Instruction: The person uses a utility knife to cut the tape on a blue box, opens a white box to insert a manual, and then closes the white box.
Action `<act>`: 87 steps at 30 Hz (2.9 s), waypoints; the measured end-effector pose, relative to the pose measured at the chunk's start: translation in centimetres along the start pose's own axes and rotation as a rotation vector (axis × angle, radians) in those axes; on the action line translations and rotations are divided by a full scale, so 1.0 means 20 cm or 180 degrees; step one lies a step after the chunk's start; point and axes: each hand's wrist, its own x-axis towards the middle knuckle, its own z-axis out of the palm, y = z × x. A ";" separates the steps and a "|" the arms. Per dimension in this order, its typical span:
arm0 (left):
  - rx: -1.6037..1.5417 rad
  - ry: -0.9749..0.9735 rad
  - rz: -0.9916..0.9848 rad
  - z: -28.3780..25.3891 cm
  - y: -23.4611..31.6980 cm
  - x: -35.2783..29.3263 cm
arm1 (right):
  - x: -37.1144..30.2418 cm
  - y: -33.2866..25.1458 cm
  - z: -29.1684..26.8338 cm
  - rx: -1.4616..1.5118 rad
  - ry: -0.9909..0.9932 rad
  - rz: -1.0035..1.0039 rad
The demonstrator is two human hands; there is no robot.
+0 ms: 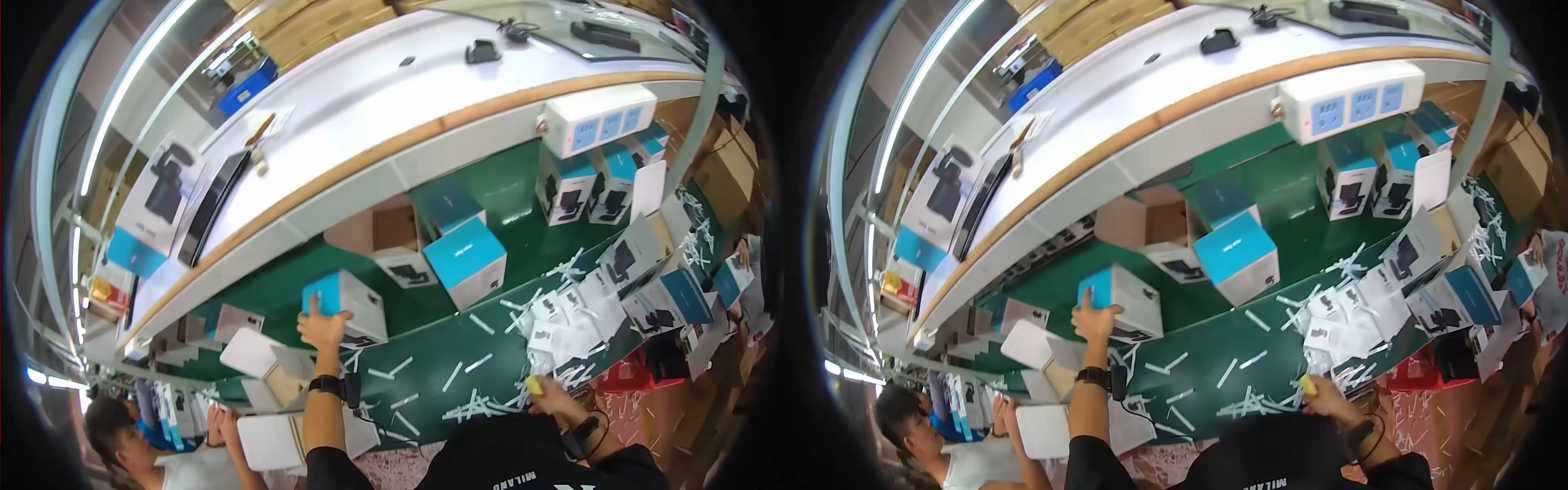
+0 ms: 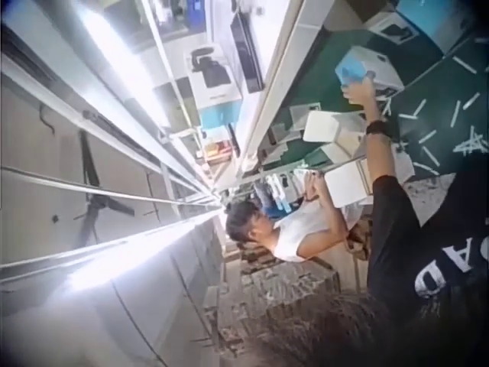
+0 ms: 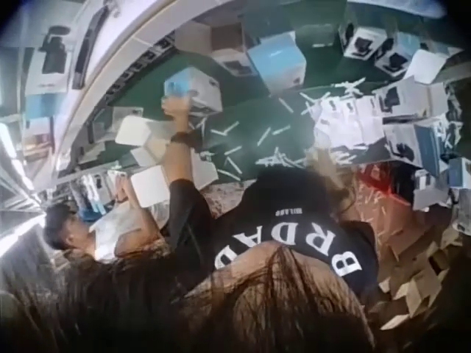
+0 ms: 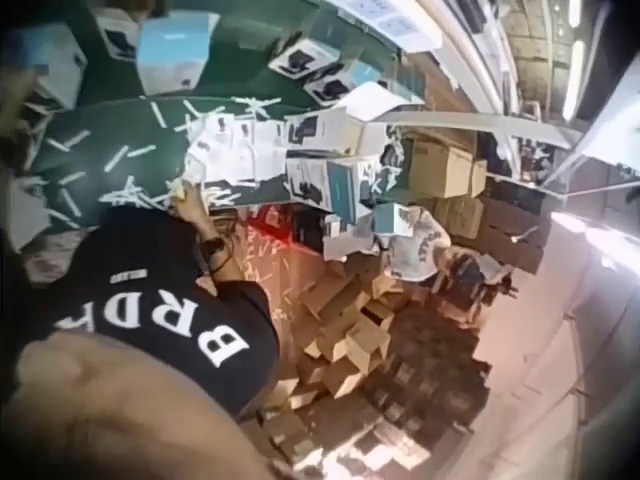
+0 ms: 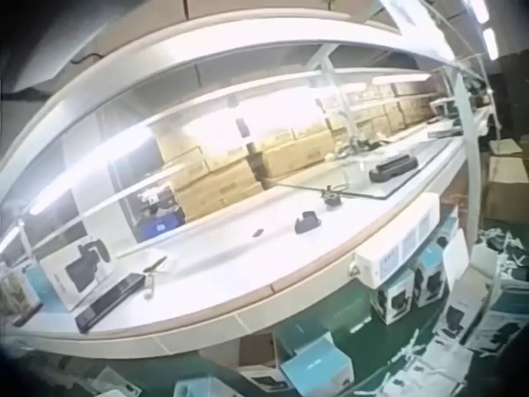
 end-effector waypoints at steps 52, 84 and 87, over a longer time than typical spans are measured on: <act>-0.3912 0.0697 0.0425 -0.05 -0.29 -1.32 | -0.20 -1.33 0.53 -0.1283 -0.0900 -0.3687; -0.4272 -0.1421 -0.1166 -0.27 -0.57 -1.33 | -0.05 -1.27 1.21 -0.0672 -0.0717 -0.6106; -0.4176 -0.1123 -0.1126 -0.25 -0.62 -1.30 | -0.10 -1.16 1.16 -0.0760 -0.0693 -0.5923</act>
